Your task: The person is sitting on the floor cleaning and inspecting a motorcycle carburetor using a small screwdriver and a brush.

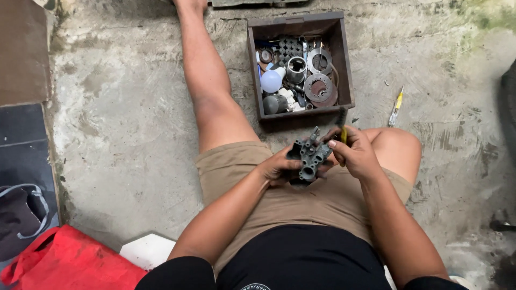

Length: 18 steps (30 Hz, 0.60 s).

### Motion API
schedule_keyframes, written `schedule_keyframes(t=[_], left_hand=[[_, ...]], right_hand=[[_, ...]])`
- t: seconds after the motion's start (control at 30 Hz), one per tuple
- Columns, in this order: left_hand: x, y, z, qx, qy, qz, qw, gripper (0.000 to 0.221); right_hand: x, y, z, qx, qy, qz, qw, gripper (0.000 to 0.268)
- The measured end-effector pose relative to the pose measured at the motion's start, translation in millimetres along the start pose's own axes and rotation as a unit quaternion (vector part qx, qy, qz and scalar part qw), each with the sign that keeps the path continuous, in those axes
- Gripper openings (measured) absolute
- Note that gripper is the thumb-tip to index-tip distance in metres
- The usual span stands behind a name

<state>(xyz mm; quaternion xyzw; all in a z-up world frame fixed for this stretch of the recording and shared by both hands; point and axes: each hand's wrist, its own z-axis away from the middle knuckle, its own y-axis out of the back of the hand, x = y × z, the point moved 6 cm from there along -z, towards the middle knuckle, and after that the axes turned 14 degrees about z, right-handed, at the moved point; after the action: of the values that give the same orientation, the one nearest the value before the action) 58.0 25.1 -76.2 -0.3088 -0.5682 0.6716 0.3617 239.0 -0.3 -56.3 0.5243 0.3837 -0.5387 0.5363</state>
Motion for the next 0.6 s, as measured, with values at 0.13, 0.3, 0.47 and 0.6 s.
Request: schedule_keyframes(t=[0.13,0.3,0.47,0.6], left_hand=[[-1,75,-22,-0.030,-0.032,-0.124,0.991,0.058],[25,10,-15,-0.020,-0.125,-0.141,0.982,0.070],[27,26,-22,-0.010,-0.156,-0.148,0.977,0.062],[23,71,-27,0.056,-0.172,-0.154,0.971,0.069]], right_hand=[[-15,-7,5,0.077,0.010,0.108,0.991,0.036],[-70,-18,33,0.102,0.043,0.252,0.961,0.050],[-91,-35,64,0.082,0.013,0.397,0.914,0.056],[-74,-47,63,0.013,-0.011,0.435,0.900,0.046]])
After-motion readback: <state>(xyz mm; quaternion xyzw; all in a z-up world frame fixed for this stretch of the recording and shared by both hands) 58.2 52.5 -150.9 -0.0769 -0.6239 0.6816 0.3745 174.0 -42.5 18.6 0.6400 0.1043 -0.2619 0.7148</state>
